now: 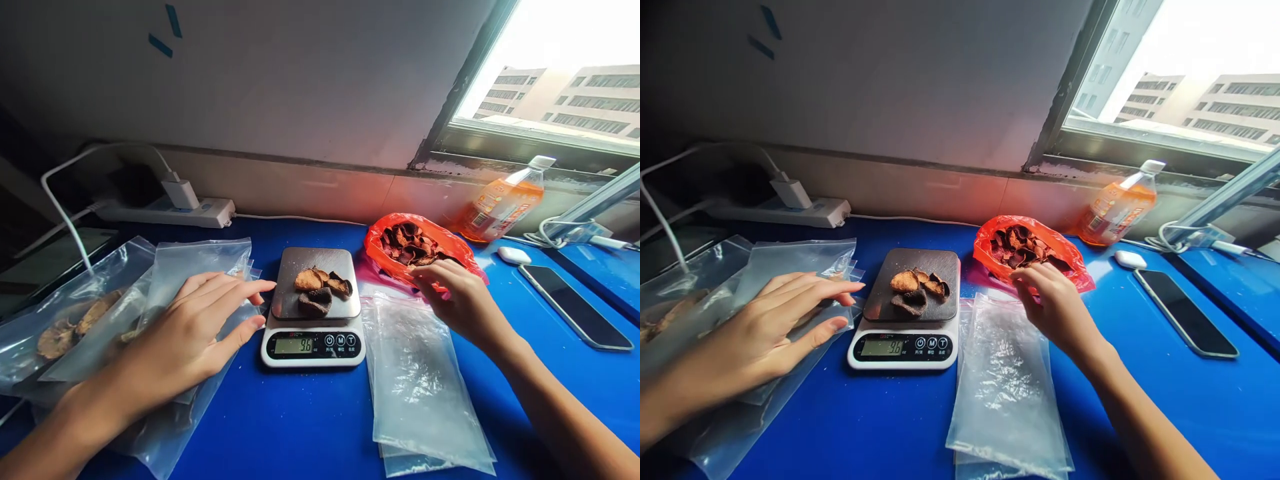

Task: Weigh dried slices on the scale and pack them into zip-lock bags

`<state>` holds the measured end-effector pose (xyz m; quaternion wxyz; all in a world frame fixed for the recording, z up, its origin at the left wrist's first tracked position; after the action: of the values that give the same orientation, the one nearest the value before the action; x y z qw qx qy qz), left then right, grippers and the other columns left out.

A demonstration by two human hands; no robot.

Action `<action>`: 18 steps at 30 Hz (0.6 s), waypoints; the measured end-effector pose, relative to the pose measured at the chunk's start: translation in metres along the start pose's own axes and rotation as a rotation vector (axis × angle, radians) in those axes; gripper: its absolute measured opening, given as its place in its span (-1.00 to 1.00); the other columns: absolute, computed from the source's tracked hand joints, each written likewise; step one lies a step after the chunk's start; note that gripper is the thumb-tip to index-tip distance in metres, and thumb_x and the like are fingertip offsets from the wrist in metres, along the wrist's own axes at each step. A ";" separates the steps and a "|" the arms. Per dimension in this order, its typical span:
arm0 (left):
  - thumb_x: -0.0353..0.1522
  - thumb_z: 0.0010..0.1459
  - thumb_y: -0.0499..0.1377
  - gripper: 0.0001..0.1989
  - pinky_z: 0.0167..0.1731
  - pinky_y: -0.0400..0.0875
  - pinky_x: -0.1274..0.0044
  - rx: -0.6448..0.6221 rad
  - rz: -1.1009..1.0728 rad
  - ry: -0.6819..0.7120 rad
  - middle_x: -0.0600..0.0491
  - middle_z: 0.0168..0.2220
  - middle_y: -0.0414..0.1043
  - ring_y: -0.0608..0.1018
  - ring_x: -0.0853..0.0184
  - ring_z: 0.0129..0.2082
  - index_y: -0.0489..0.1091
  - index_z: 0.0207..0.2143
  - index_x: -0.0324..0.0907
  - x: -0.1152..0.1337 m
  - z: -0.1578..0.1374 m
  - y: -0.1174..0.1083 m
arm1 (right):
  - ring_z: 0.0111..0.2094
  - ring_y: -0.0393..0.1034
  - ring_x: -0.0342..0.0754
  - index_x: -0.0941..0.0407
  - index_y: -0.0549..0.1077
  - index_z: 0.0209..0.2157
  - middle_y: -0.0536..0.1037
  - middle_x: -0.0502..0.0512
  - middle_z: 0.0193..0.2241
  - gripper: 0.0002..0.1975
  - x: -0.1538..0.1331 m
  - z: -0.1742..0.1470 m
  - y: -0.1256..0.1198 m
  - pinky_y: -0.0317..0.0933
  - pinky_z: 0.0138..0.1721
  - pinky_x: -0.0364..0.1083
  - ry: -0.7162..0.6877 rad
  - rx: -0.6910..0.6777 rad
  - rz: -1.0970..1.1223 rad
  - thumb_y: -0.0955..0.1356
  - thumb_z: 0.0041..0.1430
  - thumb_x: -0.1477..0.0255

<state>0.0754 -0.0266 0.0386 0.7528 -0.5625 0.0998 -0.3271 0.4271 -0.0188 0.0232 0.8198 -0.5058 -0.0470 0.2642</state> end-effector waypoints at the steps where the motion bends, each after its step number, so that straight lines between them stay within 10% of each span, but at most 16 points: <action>1: -0.18 0.21 0.10 -0.67 0.04 0.28 0.33 0.009 -0.001 0.003 0.10 -0.05 0.50 0.46 0.16 -0.01 0.37 0.02 0.02 0.000 0.000 -0.001 | -0.34 0.43 -0.03 0.11 0.50 -0.29 0.56 0.13 -0.36 -0.84 0.010 0.005 -0.002 0.31 -0.33 -0.06 0.022 0.015 -0.032 0.27 0.24 0.44; 11: -0.18 0.19 0.11 -0.66 0.02 0.30 0.37 0.026 0.016 0.025 0.13 -0.03 0.50 0.48 0.17 -0.02 0.37 0.02 0.07 -0.006 -0.001 -0.006 | -0.31 0.47 0.00 0.05 0.53 -0.36 0.60 0.07 -0.37 -0.79 0.044 0.075 0.034 0.28 -0.28 -0.08 -0.060 -0.351 -0.134 0.29 0.06 0.59; 18: -0.20 0.18 0.14 -0.65 0.07 0.31 0.33 0.000 0.041 -0.008 0.14 -0.01 0.49 0.44 0.15 0.04 0.38 0.03 0.07 -0.008 -0.005 -0.007 | -0.30 0.50 -0.01 0.04 0.52 -0.36 0.62 0.04 -0.30 -0.65 0.052 0.078 0.041 0.30 -0.31 -0.12 0.043 -0.375 -0.033 0.25 -0.10 0.69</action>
<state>0.0636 -0.0266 0.0415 0.7597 -0.5618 0.1081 -0.3092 0.4294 0.0830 0.0161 0.7164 -0.6542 -0.0862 0.2266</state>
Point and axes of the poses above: each hand's wrist, its own z-axis towards the middle knuckle, its own y-axis out of the palm, x = y × z, the point moved 4 cm from there along z, towards the middle knuckle
